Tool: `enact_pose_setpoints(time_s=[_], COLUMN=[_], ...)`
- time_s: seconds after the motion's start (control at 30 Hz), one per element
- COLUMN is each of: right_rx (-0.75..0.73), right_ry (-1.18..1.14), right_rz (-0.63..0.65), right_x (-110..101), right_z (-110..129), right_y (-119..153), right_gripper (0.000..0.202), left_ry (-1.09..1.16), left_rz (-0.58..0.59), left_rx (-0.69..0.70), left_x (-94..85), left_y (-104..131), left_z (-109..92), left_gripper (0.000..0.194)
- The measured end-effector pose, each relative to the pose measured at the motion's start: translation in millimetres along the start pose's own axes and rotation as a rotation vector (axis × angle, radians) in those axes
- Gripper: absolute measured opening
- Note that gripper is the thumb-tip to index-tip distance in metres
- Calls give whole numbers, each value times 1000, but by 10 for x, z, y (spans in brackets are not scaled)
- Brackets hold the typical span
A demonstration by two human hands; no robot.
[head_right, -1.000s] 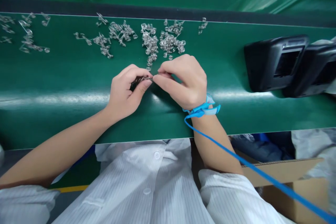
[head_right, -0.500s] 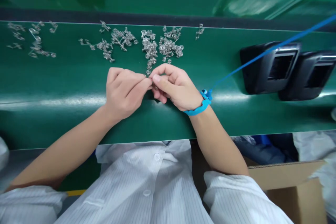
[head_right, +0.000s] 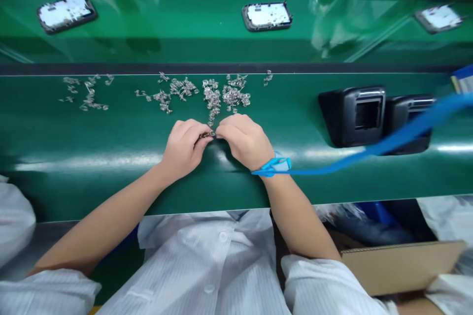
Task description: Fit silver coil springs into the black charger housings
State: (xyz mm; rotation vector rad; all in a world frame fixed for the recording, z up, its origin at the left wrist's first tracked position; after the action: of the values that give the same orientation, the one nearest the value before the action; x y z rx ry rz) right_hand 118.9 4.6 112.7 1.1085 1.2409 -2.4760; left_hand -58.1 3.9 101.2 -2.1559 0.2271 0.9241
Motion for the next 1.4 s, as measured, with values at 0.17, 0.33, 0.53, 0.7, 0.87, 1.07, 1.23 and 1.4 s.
enact_pose_setpoints(time_s=[0.17, 0.33, 0.53, 0.7, 0.87, 1.07, 1.23, 1.4], right_rx=[-196, -152, 109, 378, 446, 671, 1026, 1206], right_ry=[195, 272, -16, -352, -261, 344, 548, 669], right_rz=[-29, -76, -218, -227, -239, -419, -495, -508], right_x=[-79, -128, -103, -75, -141, -951, -1579, -1620], right_z=[67, 129, -36, -165, -385, -970, -1288, -1123], right_y=[8, 28, -2, -12, 30, 295, 793, 954], right_gripper=[24, 18, 15, 5, 20, 18, 26, 22], left_ry=[411, 511, 64, -325, -438, -457, -416, -334], left_rz=[213, 266, 95, 204, 286, 258, 144, 62], left_rx=[-125, -246, -190, -181, -255, -304, -340, -160], left_x=[-26, -47, -35, -10, 39, 66, 52, 54], left_y=[-79, -119, -44, -19, -7, 14, 42, 66], left_z=[55, 116, 199, 198, 219, 202, 134, 58], left_gripper=[16, 18, 18, 31, 60, 77, 72, 53])
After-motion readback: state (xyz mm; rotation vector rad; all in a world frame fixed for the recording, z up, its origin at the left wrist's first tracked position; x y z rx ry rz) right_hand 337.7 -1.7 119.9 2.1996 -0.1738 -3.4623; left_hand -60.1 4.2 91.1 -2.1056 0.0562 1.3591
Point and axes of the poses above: each hand's wrist, its own y-axis away from the middle knuckle, its own x-axis out of the palm, z = x × y, the point moved 3 cm from there along -y, towards the middle knuckle
